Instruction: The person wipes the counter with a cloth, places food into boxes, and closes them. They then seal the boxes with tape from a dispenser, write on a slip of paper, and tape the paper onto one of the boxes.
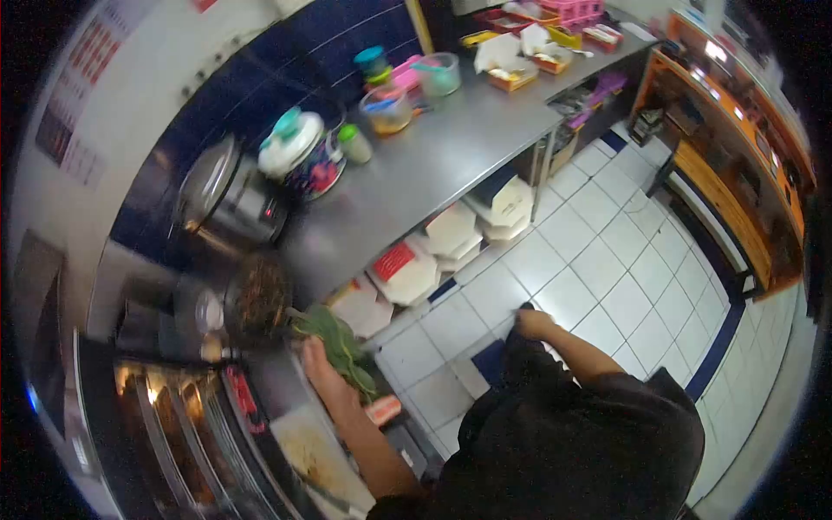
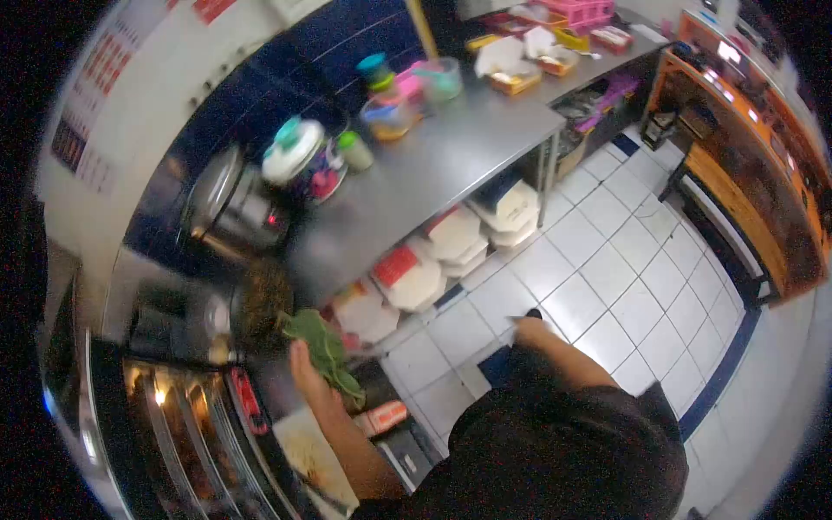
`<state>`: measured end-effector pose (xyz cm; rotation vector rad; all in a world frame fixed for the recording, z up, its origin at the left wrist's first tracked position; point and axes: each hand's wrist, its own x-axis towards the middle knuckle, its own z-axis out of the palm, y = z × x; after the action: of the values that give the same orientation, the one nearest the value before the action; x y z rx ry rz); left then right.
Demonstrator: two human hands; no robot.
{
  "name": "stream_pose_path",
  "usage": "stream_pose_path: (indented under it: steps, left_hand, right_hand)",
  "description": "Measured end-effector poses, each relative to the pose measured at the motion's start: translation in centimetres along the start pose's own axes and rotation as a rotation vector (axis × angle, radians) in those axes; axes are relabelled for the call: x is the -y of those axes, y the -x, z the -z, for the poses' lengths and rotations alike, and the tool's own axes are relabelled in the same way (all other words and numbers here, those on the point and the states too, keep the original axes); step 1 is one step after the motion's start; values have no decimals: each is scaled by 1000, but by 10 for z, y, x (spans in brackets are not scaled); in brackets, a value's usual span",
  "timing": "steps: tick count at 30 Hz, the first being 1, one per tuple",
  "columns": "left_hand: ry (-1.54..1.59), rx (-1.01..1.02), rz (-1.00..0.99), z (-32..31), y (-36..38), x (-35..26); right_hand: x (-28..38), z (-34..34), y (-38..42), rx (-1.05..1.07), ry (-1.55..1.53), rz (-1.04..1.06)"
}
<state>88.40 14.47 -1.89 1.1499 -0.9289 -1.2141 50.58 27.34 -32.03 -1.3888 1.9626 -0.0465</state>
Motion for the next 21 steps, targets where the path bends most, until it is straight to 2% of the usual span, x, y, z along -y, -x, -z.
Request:
stream_pose_path:
  steps: [1, 2, 3, 4, 5, 6, 7, 8, 9, 10, 11, 13, 14, 15, 16, 17, 18, 19, 20, 21]
  left_hand:
    - [-125, -25, -43, -32, -39, 8]
    - [-121, 7, -49, -71, -69, 11]
    - [-91, 34, 70, -113, -96, 13]
    - [-65, 58, 189, -154, -123, 16]
    - [-141, 105, 251, -184, -156, 34]
    - [-301, 152, 264, -205, -190, 61]
    - [-527, 202, 258, -221, -221, 92]
    - [-830, 251, 210, -235, -249, 123]
    - [-1148, 285, 135, -246, -271, 158]
    - [-1411, 290, 68, -260, -287, 189]
    - [-1541, 243, 30, -277, -301, 220]
    - [-1627, -2, -101, -315, -338, 297]
    - [-1729, -288, -218, -328, -332, 328]
    - [-1709, -113, -87, -370, -319, 316]
    - [-1684, 47, 55, -425, -308, 281]
    - [-1663, 75, 77, -442, -332, 329]
    - [-1747, 56, -93, -493, -301, 323]
    - [-1548, 132, -9, -529, -303, 336]
    - [-1657, 205, -114, -584, -267, 312]
    - [-1618, 154, -230, -615, -264, 338]
  right_hand:
    - [-91, -16, 10, -205, -189, -136]
    - [-181, -38, 33, -369, -406, -241]
    - [-260, -67, 51, -510, -540, -578]
    - [-361, -124, 80, -589, -311, -611]
    - [-349, -83, 141, -588, -517, -1009]
    - [-439, -146, 178, -340, -34, -823]
    - [-416, -125, 238, -573, -357, -920]
    - [-456, -153, 273, -493, -593, -1105]
    - [-430, -138, 311, -694, -979, -1177]
    - [-407, -130, 338, -825, -971, -1218]
    - [-357, -77, 365, -812, -1087, -1127]
    - [-387, -140, 405, -992, -1155, -1127]
    - [-401, -167, 422, -1083, -1184, -1120]
    - [-372, -93, 430, -902, -1322, -1390]
    - [-370, -66, 432, -772, -1311, -1469]
    - [-371, -23, 414, -906, -1263, -1507]
    - [-389, 5, 395, -938, -1189, -1482]
    - [-413, 46, 372, -878, -1152, -1308]
    - [-498, 13, 351, -981, -454, -948]
    - [-480, 112, 284, -1090, -887, -1001]
